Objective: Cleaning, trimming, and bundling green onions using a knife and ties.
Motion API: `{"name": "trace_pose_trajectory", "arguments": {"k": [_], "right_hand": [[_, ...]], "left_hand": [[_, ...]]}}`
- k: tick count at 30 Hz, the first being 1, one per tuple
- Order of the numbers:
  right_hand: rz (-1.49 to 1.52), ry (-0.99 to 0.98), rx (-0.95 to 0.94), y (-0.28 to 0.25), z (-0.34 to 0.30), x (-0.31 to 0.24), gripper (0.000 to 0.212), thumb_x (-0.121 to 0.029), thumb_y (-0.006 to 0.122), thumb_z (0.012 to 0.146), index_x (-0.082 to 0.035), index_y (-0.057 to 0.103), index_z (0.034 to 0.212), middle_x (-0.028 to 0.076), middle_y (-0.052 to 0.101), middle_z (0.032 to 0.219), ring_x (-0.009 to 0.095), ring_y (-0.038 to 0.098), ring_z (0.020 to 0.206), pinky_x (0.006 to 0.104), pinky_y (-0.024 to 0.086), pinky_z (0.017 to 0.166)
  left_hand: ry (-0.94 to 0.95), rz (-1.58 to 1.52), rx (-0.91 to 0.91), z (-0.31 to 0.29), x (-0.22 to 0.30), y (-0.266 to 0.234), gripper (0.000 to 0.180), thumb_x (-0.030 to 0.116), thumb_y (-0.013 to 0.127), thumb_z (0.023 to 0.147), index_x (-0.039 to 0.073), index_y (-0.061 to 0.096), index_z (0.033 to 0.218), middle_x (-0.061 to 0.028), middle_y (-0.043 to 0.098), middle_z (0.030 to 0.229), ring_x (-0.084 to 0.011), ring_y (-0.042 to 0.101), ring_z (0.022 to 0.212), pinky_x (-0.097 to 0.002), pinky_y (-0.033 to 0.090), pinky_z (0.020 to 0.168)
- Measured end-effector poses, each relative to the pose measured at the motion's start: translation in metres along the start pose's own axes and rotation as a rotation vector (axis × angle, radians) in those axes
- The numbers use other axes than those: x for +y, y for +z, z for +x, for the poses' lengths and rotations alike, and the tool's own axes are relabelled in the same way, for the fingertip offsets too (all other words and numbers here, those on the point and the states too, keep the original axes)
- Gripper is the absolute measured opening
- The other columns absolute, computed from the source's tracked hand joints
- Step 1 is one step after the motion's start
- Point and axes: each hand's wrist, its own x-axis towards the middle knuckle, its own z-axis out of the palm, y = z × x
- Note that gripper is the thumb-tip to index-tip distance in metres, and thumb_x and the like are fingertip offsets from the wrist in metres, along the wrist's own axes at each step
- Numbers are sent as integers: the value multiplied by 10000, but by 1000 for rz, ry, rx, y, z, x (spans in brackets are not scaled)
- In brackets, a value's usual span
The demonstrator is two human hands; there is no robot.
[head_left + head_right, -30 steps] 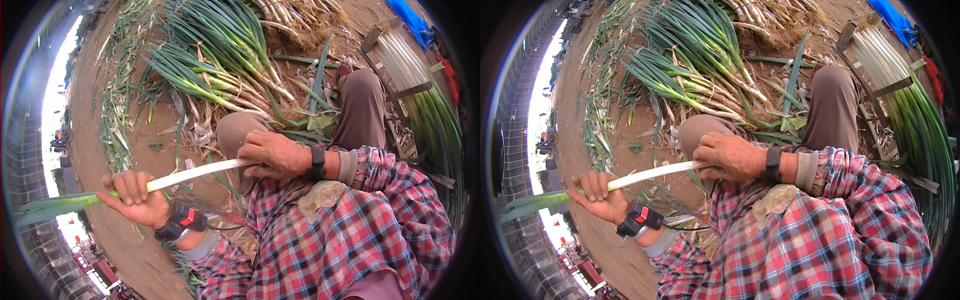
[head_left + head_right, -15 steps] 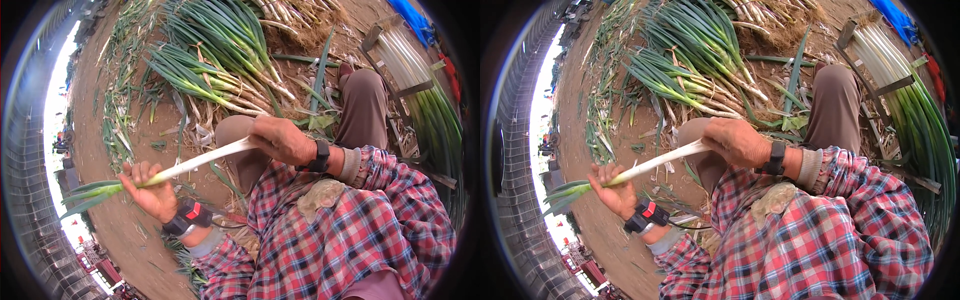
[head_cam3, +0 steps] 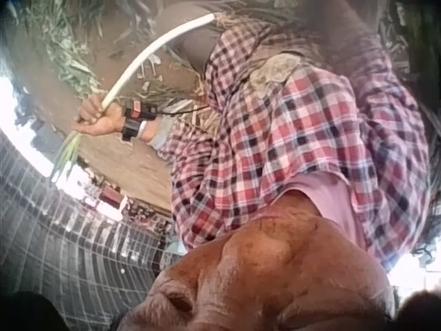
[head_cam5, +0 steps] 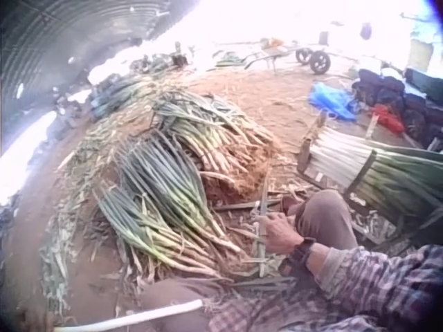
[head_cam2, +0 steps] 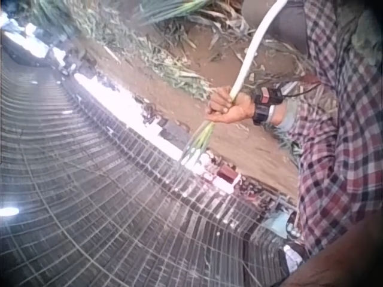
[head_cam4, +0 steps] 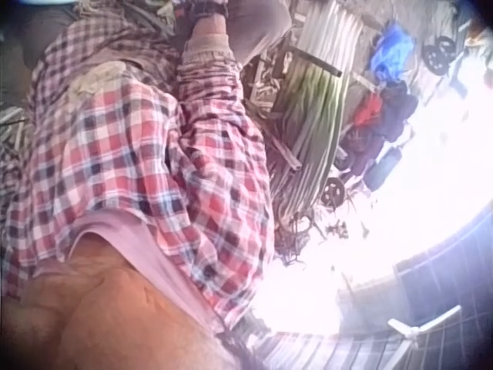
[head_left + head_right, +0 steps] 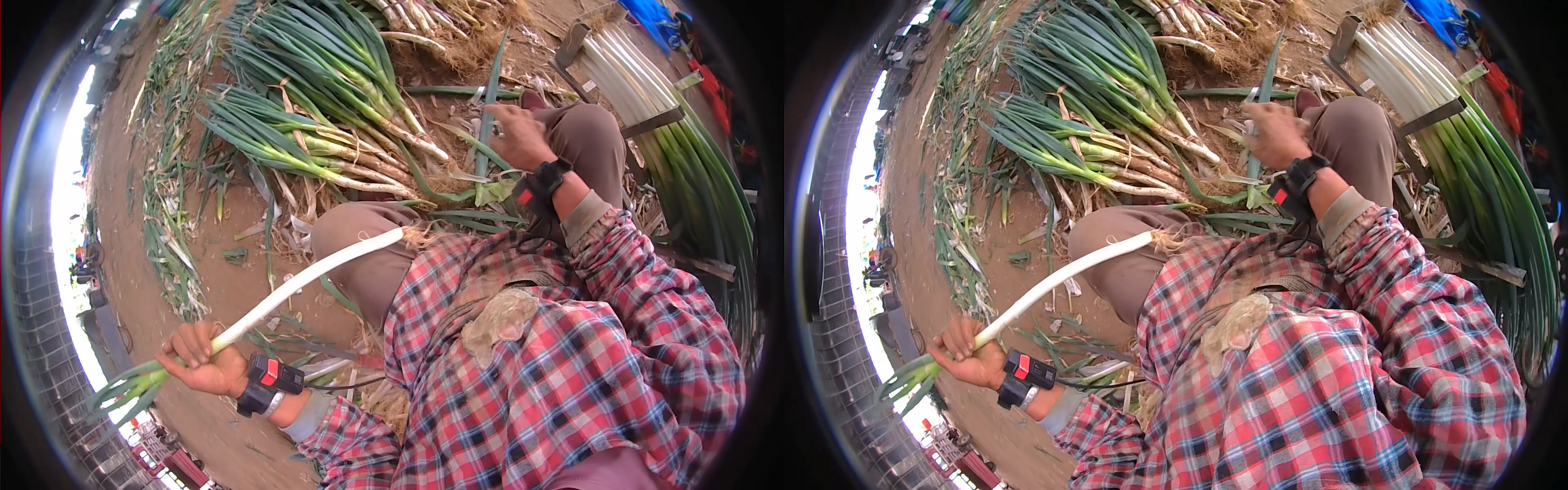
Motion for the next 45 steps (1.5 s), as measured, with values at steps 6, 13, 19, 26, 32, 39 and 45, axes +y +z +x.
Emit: {"name": "trace_pose_trajectory", "arguments": {"k": [6,13,19,26,32,39,45], "right_hand": [[942,-203,-633,-40,-15,-110,226,-109,647,851,-46,640,1068,133,601,1007,284,607,906,370,495,780],[923,-376,-479,-29,-42,-139,193,-131,700,809,-50,563,918,110,516,867,310,555,791,391,457,679],[1012,-399,-660,-34,-49,-138,242,-167,702,816,-47,569,978,118,505,872,323,560,797,407,463,678],[771,-706,-489,-33,-52,-143,218,-132,650,818,-50,568,1003,116,518,859,319,574,738,397,490,648],[646,-806,-447,-31,-47,-153,201,-116,646,766,-45,538,920,121,520,838,317,582,753,416,484,623],[817,-496,-599,-28,-42,-141,114,-85,607,838,-33,546,919,128,548,860,354,575,785,440,473,676],[802,-620,-658,-46,-40,-148,172,-94,647,824,-37,611,982,114,557,859,327,586,814,412,477,692]], "left_hand": [[50,6,-38,-4,0,1,328,293,475,995,37,557,806,56,303,482,-60,299,449,-213,271,436],[56,273,527,-10,-11,32,284,317,530,974,33,539,966,12,353,620,-104,347,566,-262,353,558],[-51,-67,156,-29,14,-24,354,365,486,988,36,557,876,32,318,557,-87,321,514,-235,300,480],[61,-69,32,-38,13,-32,312,323,479,993,59,538,837,32,315,555,-78,288,476,-231,278,467],[153,86,360,-48,13,-34,299,317,432,1016,60,520,890,34,338,568,-79,305,479,-237,296,470],[117,-119,275,-65,13,-41,287,313,497,988,66,529,846,38,327,538,-87,301,464,-233,282,466],[183,-78,107,-77,14,-30,361,356,488,989,53,560,806,44,331,521,-61,298,445,-230,283,433]]}}
